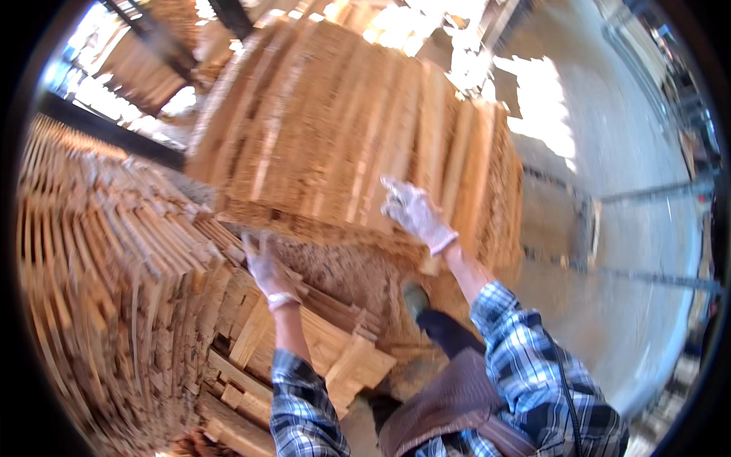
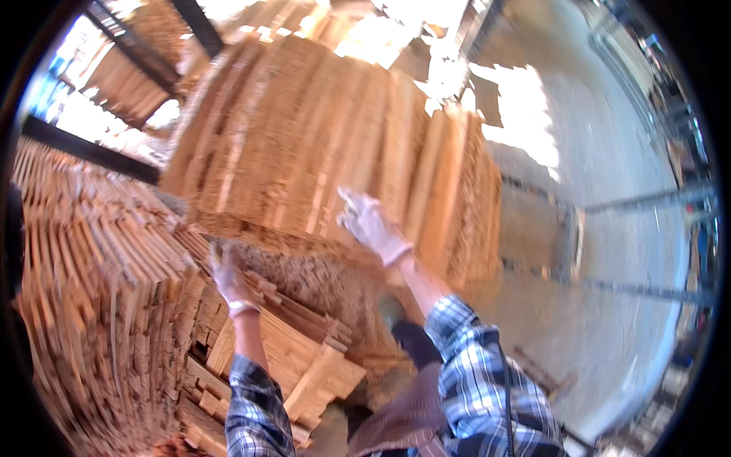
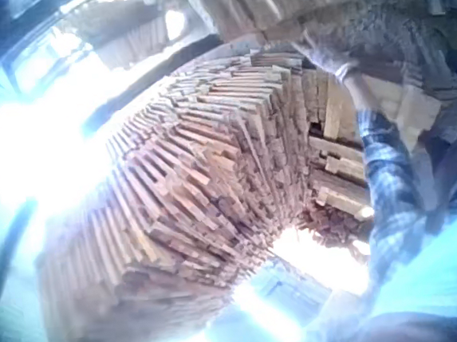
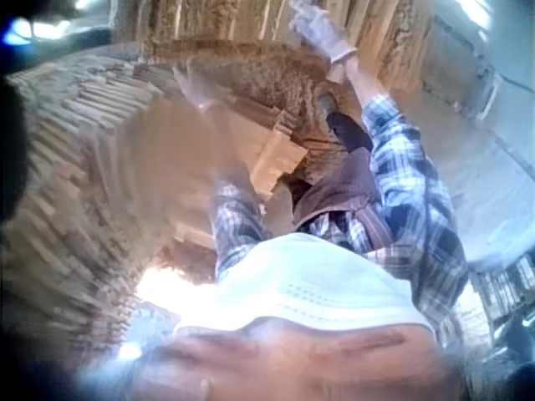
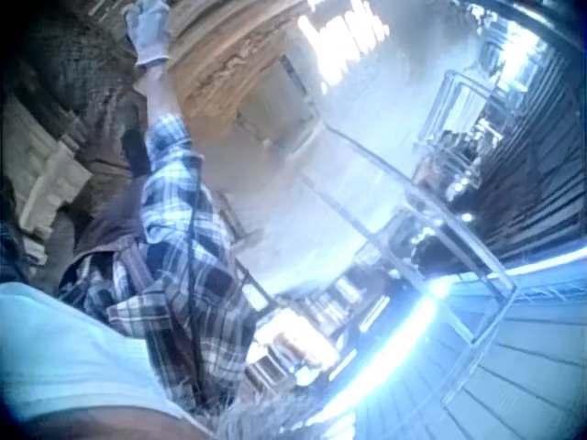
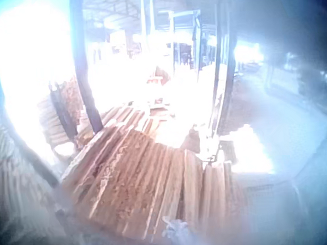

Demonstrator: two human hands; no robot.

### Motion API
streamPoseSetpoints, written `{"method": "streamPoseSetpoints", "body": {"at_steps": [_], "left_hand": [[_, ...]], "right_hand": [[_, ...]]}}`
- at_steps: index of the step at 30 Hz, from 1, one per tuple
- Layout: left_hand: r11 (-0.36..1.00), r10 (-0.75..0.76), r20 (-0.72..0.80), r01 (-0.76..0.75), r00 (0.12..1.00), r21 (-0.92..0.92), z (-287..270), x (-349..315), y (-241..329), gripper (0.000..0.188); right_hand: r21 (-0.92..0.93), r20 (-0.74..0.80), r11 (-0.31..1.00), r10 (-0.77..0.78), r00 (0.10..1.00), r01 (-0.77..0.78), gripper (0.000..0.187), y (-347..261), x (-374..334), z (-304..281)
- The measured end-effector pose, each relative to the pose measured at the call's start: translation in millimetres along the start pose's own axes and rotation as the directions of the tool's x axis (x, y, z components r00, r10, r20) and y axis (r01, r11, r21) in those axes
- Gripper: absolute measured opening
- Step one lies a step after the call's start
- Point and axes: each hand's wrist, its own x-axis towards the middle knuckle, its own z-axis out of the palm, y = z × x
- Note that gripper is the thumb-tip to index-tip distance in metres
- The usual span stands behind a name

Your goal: The person repeatedly picks up wooden planks from a large pile and stacks them onto a growing stack. They handle the planks with gloved hands, lifting and placing them one by one in a repetitive manner.

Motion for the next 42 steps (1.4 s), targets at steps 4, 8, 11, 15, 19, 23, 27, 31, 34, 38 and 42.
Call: {"method": "streamPoseSetpoints", "body": {"at_steps": [4, 8, 11, 15, 19, 23, 27, 31, 34, 38, 42], "left_hand": [[0.973, -0.189, 0.007, 0.187, 0.982, 0.133, 32, -9, -12, 0.074], [0.95, -0.308, 0.02, 0.306, 0.951, 0.062, 50, -50, -87, 0.071], [0.878, -0.38, 0.242, 0.431, 0.892, -0.207, 62, -53, -142, 0.045], [0.899, -0.409, 0.255, 0.434, 0.876, -0.048, 130, -98, -158, 0.04], [0.9, -0.405, 0.31, 0.435, 0.86, -0.031, 88, -80, -150, 0.058], [0.861, -0.509, 0.27, 0.476, 0.817, 0.181, 94, -137, -170, 0.058], [0.799, -0.601, 0.312, 0.556, 0.736, 0.229, 84, -145, -232, 0.051], [0.806, -0.592, 0.314, 0.541, 0.742, 0.241, 106, -149, -247, 0.041], [0.859, -0.509, 0.318, 0.447, 0.8, 0.251, 118, -172, -244, 0.045], [0.839, -0.454, 0.164, 0.358, 0.876, 0.409, 80, -182, -232, 0.071], [0.821, -0.566, 0.097, 0.55, 0.819, 0.15, 94, -205, -221, 0.08]], "right_hand": [[0.403, -0.131, 0.861, 0.39, 0.912, -0.31, 0.054, 50, -47, -17], [0.303, -0.109, 0.748, 0.643, 0.758, -0.591, 0.082, 76, -78, -30], [0.23, -0.108, 0.833, 0.536, 0.837, -0.504, 0.093, 73, -52, -3], [-0.33, -0.082, 0.607, 0.744, 0.663, -0.723, 0.108, 89, -28, 14], [0.572, 0.132, 0.597, 0.61, 0.781, -0.563, 0.114, 63, -57, -33], [0.339, -0.126, 0.799, 0.562, 0.817, -0.497, 0.106, 122, -132, -20], [0.299, 0.35, 0.254, 0.868, 0.353, -0.92, 0.092, 86, -105, 7], [-0.086, 0.15, 0.592, 0.803, 0.577, -0.802, 0.089, 92, -115, 16], [0.231, -0.005, 0.725, 0.668, 0.744, -0.649, 0.088, 146, -169, 23], [0.317, -0.22, 0.812, 0.566, 0.794, -0.491, 0.085, 128, -158, -4], [-0.154, -0.24, 0.536, 0.795, 0.557, -0.83, 0.086, 156, -131, -37]]}}
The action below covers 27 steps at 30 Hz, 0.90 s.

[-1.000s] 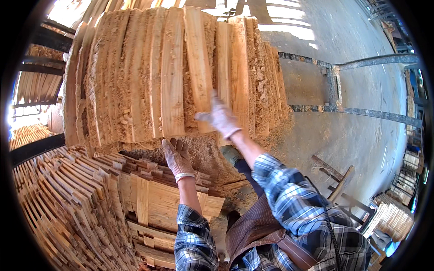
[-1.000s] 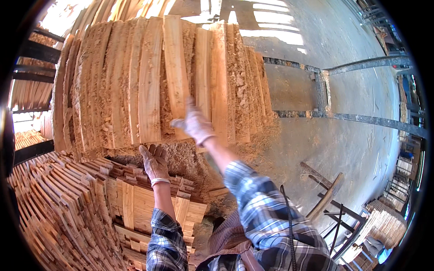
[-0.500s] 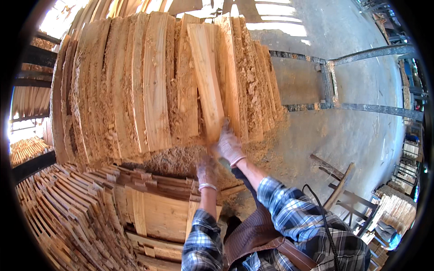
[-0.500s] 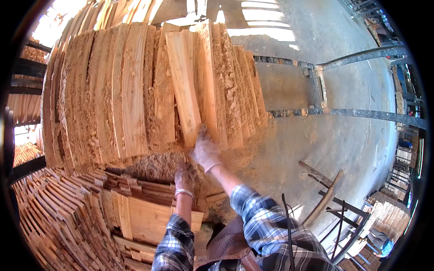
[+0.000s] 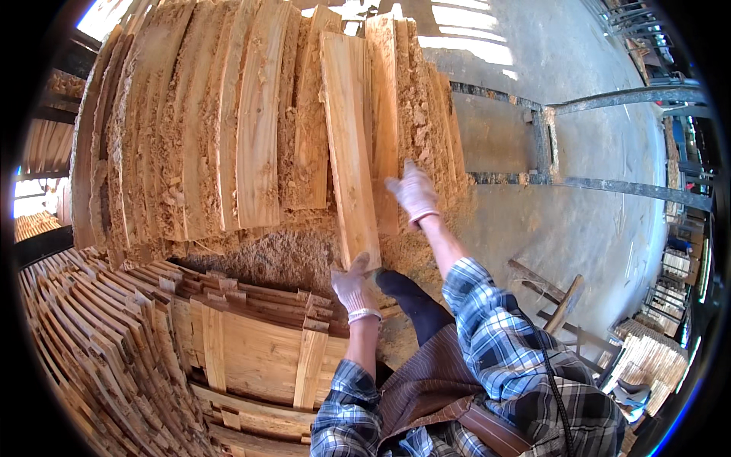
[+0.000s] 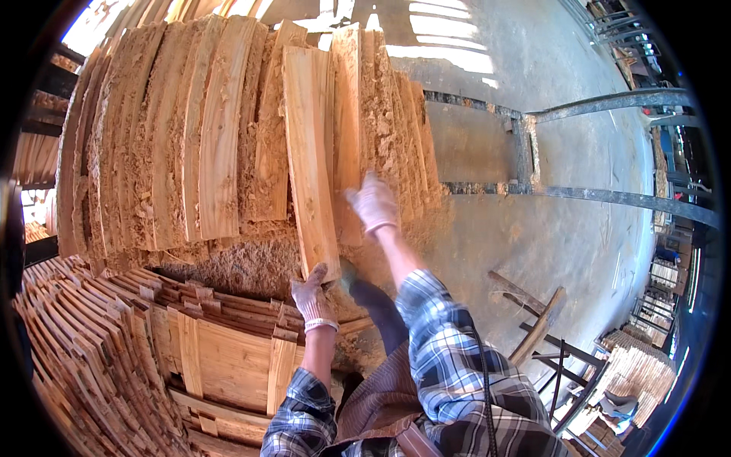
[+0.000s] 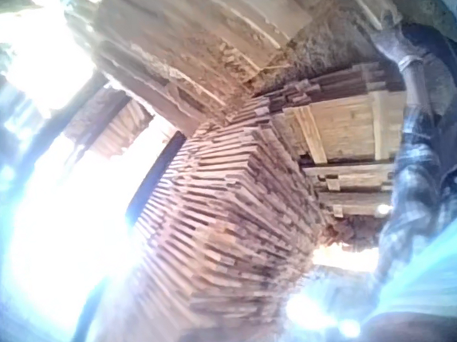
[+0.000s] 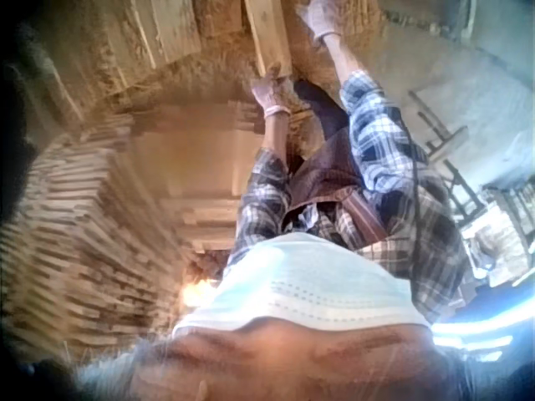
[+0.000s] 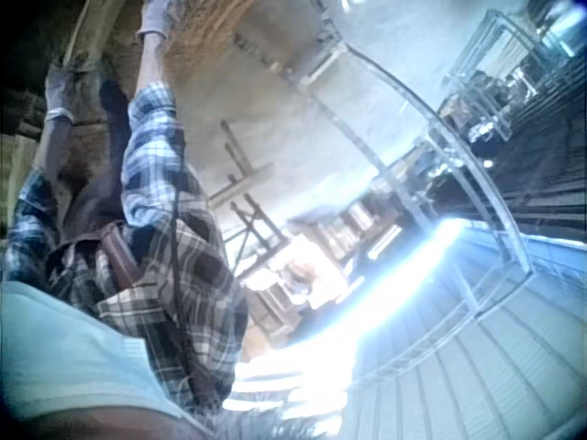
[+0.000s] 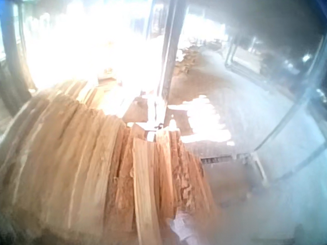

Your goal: The person repeatedly picks up wooden planks from a large pile and stacks them onto a growing stack. They handle the planks with gloved hands, lifting and placing them one by one in a repetitive manner.

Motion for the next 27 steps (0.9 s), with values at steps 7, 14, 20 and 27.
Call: {"method": "streamPoseSetpoints", "body": {"at_steps": [7, 14, 20, 27], "left_hand": [[0.796, 0.243, -0.075, -0.155, 0.967, 0.585, 29, 69, -2, 0.063], [0.704, 0.353, -0.004, -0.263, 0.936, 0.66, 12, 63, -25, 0.072], [0.752, 0.303, 0.071, -0.284, 0.95, 0.595, 34, 45, -21, 0.092], [0.815, 0.128, 0.159, -0.195, 0.979, 0.545, -48, 6, -31, 0.081]], "right_hand": [[0.526, 0.101, 0.845, 0.046, 0.994, -0.093, 0.048, -19, 12, 6], [0.377, 0.212, 0.922, -0.184, 0.96, 0.094, 0.022, 2, 5, 17], [0.596, -0.248, 0.737, -0.207, 0.946, 0.318, 0.024, 22, 4, 33], [0.404, 0.225, 0.909, 0.006, 0.974, -0.099, 0.019, 38, -59, 42]]}}
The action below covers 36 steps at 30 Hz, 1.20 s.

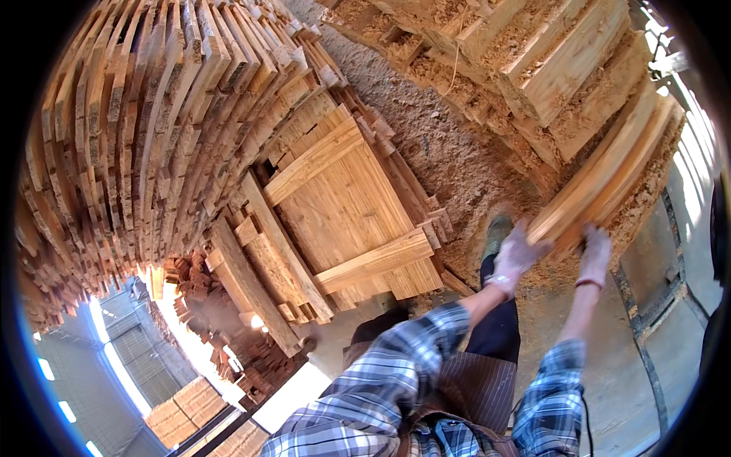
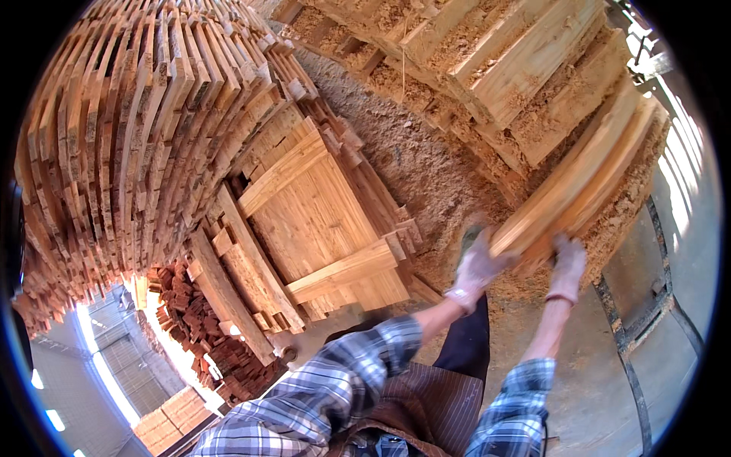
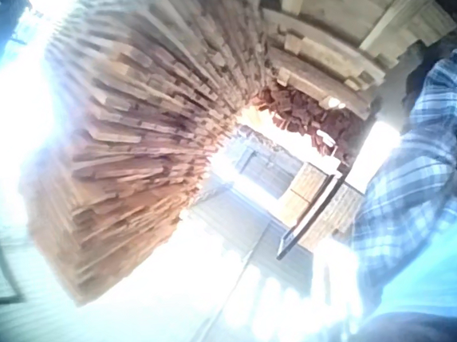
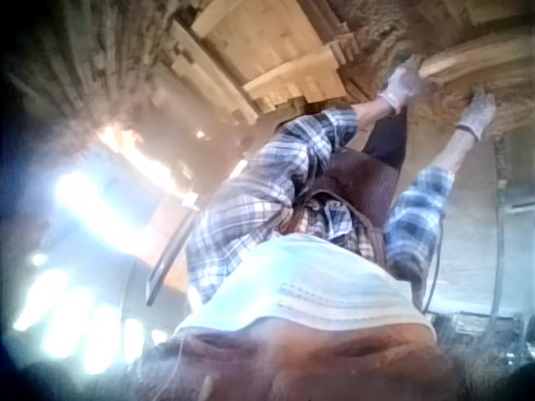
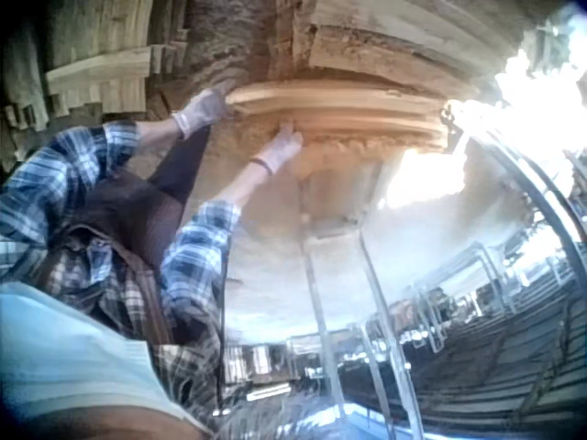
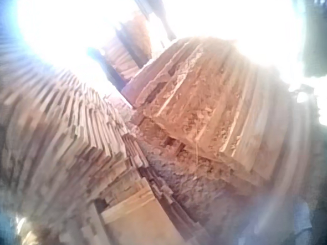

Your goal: The person repeatedly picks up wooden planks from a large pile and stacks them onto a growing stack. They handle the planks with gloved hands, lifting and placing them one by one in a repetitive manner.

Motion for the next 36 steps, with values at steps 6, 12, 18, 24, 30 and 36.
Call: {"method": "streamPoseSetpoints", "body": {"at_steps": [6, 12, 18, 24, 30, 36], "left_hand": [[0.988, 0.038, 0.172, -0.012, 0.984, -0.155, -98, -41, -133, 0.054], [0.959, -0.068, 0.509, -0.085, 0.858, 0.271, -128, 18, -85, 0.053], [0.995, 0.081, 0.497, -0.102, 0.864, 0.015, -49, 58, -34, 0.061], [0.999, 0.031, 0.536, -0.013, 0.844, -0.037, -91, -71, -90, 0.056], [0.986, 0.067, 0.493, 0.019, 0.867, -0.168, -106, -118, -114, 0.052], [0.21, 0.439, 0.532, 0.494, 0.724, -0.844, -191, -176, -229, 0.057]], "right_hand": [[-0.116, 0.113, 0.984, -0.121, 0.986, 0.134, 0.023, 92, -93, 55], [0.919, 0.1, 0.382, 0.014, 0.995, -0.098, 0.062, 138, -50, 94], [0.564, 0.038, 0.803, -0.259, 0.965, 0.193, 0.045, 180, -7, 109], [0.51, 0.204, 0.848, -0.28, 0.938, 0.143, 0.047, 168, -131, 40], [0.681, 0.407, 0.7, -0.119, 0.906, -0.215, 0.045, 122, -172, 35], [0.683, 0.539, 0.689, -0.252, 0.804, -0.242, 0.047, 123, -279, 105]]}}
